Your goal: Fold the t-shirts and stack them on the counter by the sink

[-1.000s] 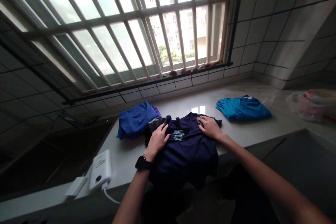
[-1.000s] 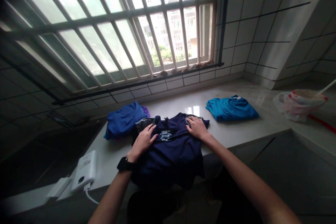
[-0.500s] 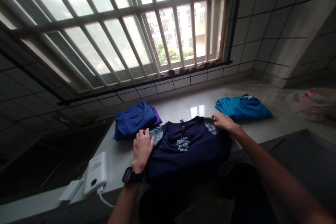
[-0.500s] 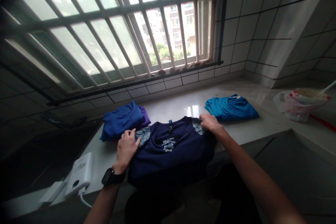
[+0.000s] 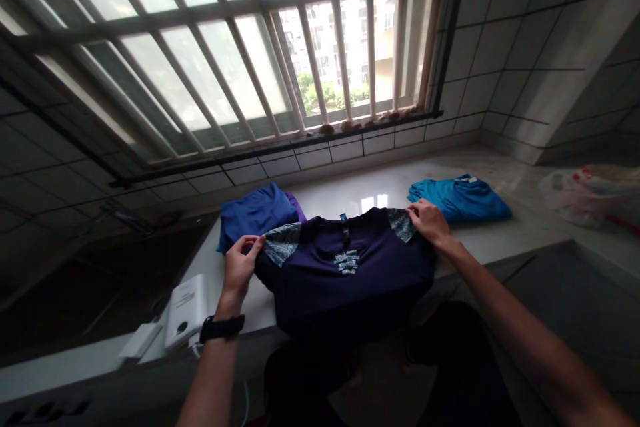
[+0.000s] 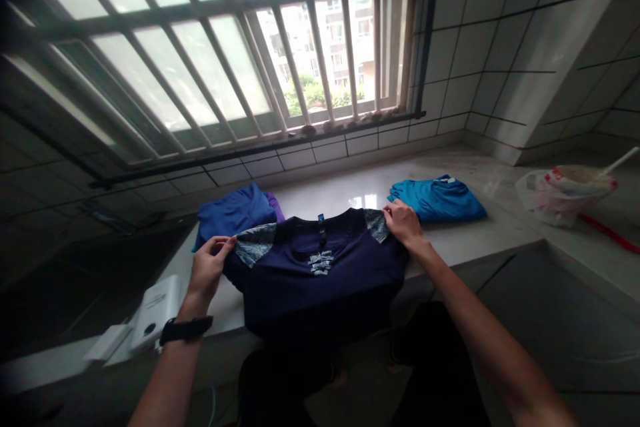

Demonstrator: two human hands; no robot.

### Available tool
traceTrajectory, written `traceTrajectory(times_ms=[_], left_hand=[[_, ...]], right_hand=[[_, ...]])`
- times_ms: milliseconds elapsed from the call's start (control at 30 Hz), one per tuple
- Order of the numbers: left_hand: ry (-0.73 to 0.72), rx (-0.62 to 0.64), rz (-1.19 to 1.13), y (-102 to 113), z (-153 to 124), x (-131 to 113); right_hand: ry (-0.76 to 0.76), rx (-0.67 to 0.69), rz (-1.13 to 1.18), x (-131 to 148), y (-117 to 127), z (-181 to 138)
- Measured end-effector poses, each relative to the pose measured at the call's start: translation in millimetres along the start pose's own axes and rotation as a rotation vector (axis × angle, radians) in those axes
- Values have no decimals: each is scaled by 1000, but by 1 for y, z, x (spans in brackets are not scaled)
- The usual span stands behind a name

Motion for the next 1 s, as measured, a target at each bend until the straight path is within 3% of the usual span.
traceTrajectory(times_ms=[67,133,267,333,433,500,600,700,767,867,933,1000], left_hand=[[24,3,-134,5,4,-3],[49,-48,-127,9,8,-4],[0,-130,260,12,15,-7],[-68,-123,474,9,13,-11],[-162,-64,775,-6,0,-21],[-252,21,942,-26,-16,-27],[-452,379,957,-67,-45,-26],[-536,668,840,-103,-66,-13],[-501,707,802,-114,-71,-1],[-455,670,744,-118,-71,12],[-435,621,709,-116,-69,15],[-412,588,695,-115,-69,16]], right_hand=[[1,-19,242,-3,9,8],[-18,24,484,-8,20,16],[-36,159,681,-14,36,24],[-69,181,544,-17,39,24],[-96,112,276,-16,39,23],[-45,135,299,-11,34,21],[-15,246,343,1,24,17],[-58,249,58,7,22,14],[-129,227,-178,6,27,12],[-202,55,-380,8,40,8],[-111,-18,-358,20,39,2],[72,80,-250,41,26,-11]])
Point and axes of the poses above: each hand's wrist, its own z-axis towards the middle knuckle, its own y-axis out of the back of the hand, x = y × z, the point moved 1 cm from there along z, towards the middle knuckle, and after that the axes turned 8 degrees about -z, right-handed, at the moved point
